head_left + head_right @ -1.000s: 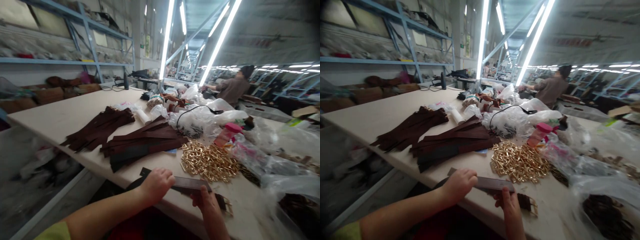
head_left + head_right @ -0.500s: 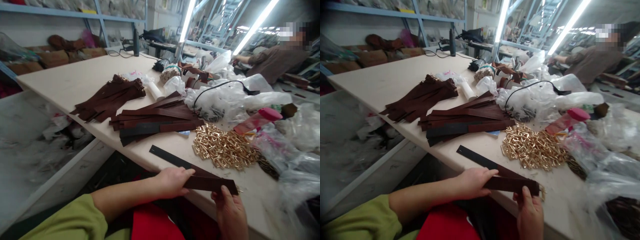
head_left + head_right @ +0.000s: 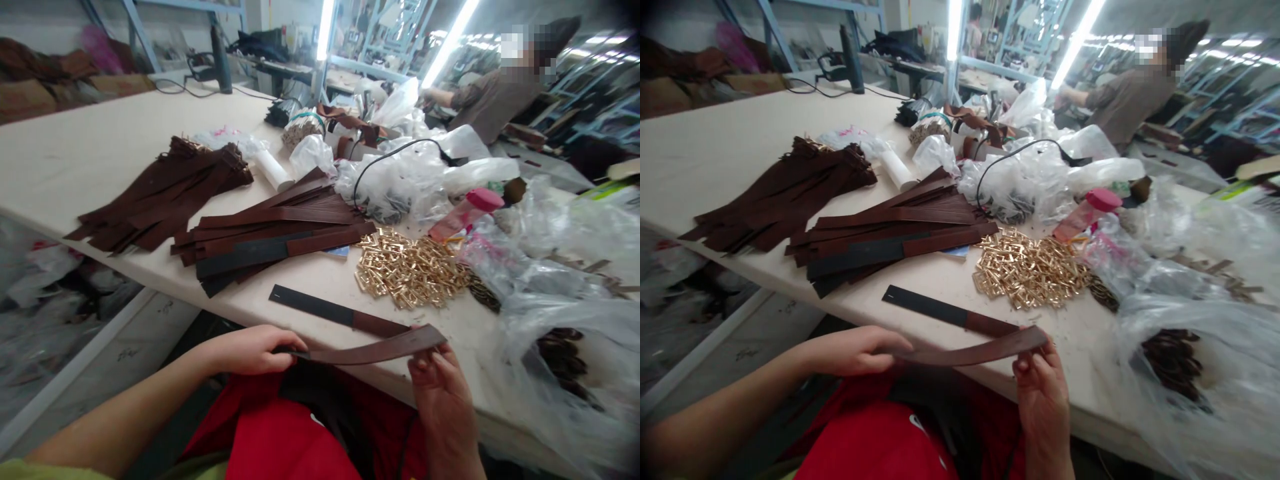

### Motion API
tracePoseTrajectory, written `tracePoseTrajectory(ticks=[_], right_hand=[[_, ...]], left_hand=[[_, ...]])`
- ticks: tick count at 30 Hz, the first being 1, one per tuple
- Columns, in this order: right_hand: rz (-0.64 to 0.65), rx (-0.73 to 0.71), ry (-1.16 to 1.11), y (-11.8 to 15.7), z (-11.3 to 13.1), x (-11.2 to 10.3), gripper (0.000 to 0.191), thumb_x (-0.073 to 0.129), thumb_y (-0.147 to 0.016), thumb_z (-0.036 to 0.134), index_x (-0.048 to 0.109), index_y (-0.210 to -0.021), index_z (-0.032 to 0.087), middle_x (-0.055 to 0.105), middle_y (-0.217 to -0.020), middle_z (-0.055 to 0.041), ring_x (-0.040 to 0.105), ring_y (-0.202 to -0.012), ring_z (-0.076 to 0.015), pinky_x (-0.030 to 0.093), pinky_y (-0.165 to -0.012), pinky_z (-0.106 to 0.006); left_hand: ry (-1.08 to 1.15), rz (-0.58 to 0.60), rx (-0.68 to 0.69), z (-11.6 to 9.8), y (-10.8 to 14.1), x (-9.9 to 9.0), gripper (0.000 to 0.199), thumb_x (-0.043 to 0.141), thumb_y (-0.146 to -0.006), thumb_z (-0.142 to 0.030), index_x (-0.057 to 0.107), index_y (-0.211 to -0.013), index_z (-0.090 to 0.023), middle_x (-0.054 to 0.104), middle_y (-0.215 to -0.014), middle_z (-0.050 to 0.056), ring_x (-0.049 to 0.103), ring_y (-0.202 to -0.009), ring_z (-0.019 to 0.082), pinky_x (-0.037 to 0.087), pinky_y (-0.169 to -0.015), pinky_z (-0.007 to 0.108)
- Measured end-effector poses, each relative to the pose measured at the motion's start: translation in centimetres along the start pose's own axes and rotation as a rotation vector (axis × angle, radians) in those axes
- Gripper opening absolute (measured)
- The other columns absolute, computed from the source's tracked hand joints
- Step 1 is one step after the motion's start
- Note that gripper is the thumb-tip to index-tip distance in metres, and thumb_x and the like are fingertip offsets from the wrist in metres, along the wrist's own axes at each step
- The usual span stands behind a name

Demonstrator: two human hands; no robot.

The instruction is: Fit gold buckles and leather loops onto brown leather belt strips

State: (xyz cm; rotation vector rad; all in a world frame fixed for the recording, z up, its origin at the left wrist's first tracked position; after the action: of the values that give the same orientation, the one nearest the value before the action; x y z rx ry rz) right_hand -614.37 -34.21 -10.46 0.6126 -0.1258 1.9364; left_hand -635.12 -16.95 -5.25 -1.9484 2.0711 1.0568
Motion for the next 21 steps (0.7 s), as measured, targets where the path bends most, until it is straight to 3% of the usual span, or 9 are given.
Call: tracePoseTrajectory(ticks=[5,8,12,16,18,21], right_hand=[[0.089,0.105,-0.042,0.8,-0.5,0.1,0.03,0.069,-0.064,0.031,0.06,-0.092,0.023,0.056,-0.076,0.002,0.039,-0.05,-0.0055,0.038,-0.046,-0.018],[0.076,0.143,0.016,1.4,-1.5,0.1,0.03,0.072,-0.063,0.031,0.058,-0.089,0.022,0.053,-0.068,0.004,0.04,-0.05,-0.0062,0.04,-0.049,-0.02],[0.23,0.13,0.094,2.7,-2.4,3.4,0.028,0.069,-0.069,0.034,0.057,-0.087,0.018,0.054,-0.068,0.0034,0.039,-0.049,-0.0051,0.033,-0.045,-0.017],[0.419,0.059,0.264,3.1,-1.6,5.9,0.027,0.063,-0.074,0.04,0.056,-0.085,0.016,0.054,-0.068,0.0022,0.042,-0.051,-0.0066,0.035,-0.047,-0.018],[0.41,-0.066,0.389,1.7,0.9,4.4,0.027,0.058,-0.078,0.042,0.056,-0.086,0.016,0.054,-0.069,0.0014,0.045,-0.054,-0.0082,0.038,-0.05,-0.02],[0.136,-0.34,0.7,-1.8,7.9,-2.5,0.028,0.05,-0.083,0.042,0.057,-0.094,0.017,0.059,-0.077,-0.0021,0.053,-0.065,-0.0125,0.043,-0.059,-0.023]], left_hand=[[0.058,0.136,-0.086,0.2,-0.5,3.1,0.027,0.039,-0.078,-0.018,0.063,-0.089,-0.02,0.066,-0.083,-0.002,0.059,-0.075,0.015,0.044,-0.067,0.019],[0.069,0.163,-0.089,-0.6,-1.4,4.3,0.026,0.046,-0.074,-0.019,0.062,-0.095,-0.021,0.065,-0.088,-0.003,0.059,-0.078,0.016,0.044,-0.068,0.019],[0.231,0.128,0.027,-4.0,-4.4,4.8,0.03,0.053,-0.077,-0.032,0.056,-0.103,-0.018,0.063,-0.097,0.001,0.057,-0.09,0.02,0.044,-0.078,0.024],[0.46,0.088,0.116,-6.1,-8.1,5.7,0.037,0.049,-0.081,-0.044,0.052,-0.105,-0.017,0.063,-0.08,0.002,0.057,-0.073,0.017,0.046,-0.068,0.025],[0.571,0.096,0.06,-5.2,-9.6,6.6,0.054,0.049,-0.077,-0.056,0.045,-0.115,-0.018,0.062,-0.07,0.0,0.057,-0.062,0.016,0.046,-0.059,0.024],[0.669,0.071,-0.078,-2.4,-11.3,7.3,0.082,0.055,-0.063,-0.07,0.034,-0.125,-0.02,0.061,-0.062,0.0,0.055,-0.051,0.016,0.044,-0.048,0.024]])
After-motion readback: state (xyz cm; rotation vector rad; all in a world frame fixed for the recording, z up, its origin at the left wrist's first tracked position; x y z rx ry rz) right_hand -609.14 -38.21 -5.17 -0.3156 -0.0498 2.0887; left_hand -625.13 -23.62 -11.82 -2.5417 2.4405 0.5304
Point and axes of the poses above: each hand's wrist, its own y-axis away from the middle knuckle, its own x-axis out of the palm, z = x × y, the point moved 10 cm from there along -y, towards the middle knuckle
